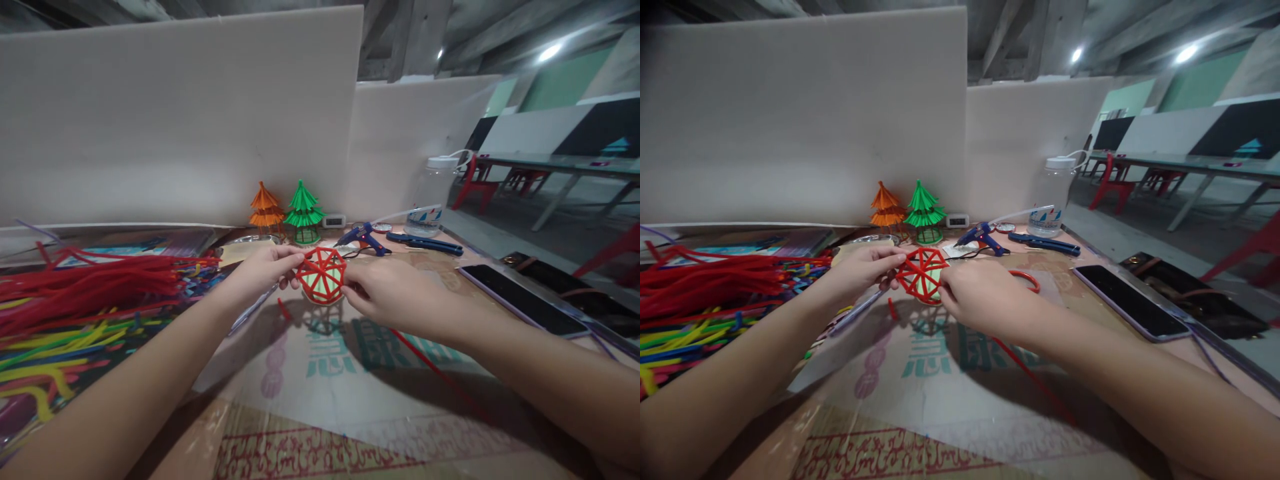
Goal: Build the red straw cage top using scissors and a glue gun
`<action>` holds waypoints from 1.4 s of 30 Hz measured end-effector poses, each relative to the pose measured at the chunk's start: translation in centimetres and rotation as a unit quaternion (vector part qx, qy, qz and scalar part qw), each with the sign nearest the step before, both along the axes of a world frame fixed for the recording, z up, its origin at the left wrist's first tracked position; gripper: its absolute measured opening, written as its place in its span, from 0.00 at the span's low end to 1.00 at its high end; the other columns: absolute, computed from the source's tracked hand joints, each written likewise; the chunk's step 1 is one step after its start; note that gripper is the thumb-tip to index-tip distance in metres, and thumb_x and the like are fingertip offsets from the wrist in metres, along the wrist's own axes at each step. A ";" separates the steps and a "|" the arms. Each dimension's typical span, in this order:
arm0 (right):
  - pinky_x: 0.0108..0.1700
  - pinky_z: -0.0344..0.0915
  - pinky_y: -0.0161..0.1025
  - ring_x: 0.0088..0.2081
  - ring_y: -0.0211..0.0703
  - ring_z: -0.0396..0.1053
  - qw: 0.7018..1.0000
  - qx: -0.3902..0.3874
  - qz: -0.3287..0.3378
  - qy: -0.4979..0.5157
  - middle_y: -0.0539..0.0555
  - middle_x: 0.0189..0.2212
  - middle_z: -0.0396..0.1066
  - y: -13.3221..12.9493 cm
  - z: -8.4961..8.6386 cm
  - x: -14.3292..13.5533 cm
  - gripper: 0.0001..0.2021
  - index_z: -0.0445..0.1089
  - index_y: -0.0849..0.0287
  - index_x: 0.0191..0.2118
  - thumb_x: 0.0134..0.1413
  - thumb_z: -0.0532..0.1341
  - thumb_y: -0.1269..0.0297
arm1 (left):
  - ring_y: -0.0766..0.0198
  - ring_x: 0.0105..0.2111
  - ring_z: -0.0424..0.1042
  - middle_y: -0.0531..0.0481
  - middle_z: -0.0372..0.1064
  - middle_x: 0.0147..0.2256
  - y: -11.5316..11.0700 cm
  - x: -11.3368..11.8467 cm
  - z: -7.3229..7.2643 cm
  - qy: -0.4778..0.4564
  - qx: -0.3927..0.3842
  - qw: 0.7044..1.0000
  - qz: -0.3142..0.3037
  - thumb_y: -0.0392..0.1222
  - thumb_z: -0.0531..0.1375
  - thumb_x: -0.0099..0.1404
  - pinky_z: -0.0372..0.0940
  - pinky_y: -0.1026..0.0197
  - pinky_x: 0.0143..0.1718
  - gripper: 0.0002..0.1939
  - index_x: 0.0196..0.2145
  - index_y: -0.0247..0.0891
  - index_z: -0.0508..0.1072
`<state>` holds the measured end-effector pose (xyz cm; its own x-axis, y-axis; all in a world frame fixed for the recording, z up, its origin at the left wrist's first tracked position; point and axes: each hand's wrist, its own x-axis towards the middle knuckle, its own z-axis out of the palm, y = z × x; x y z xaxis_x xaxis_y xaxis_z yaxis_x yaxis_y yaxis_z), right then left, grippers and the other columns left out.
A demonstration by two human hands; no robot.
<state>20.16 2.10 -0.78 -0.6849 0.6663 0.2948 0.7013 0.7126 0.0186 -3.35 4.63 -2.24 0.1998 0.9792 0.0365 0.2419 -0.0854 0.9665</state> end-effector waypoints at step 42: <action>0.31 0.44 0.42 0.26 0.41 0.62 0.976 0.207 0.072 -0.012 0.54 0.24 0.72 0.1 0.1 0.2 0.12 0.71 0.61 0.32 0.64 0.52 0.69 | 0.72 0.15 0.53 0.56 0.63 0.18 0.6 -0.7 -0.8 0.067 -0.061 0.996 0.017 0.62 0.64 0.55 0.45 0.67 0.17 0.23 0.23 0.38 0.67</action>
<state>20.39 2.21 -0.67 -0.7724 0.3905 0.5009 0.5909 0.7309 0.3415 -4.08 5.24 -3.08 0.1614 0.9809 -0.1088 0.3709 0.0419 0.9277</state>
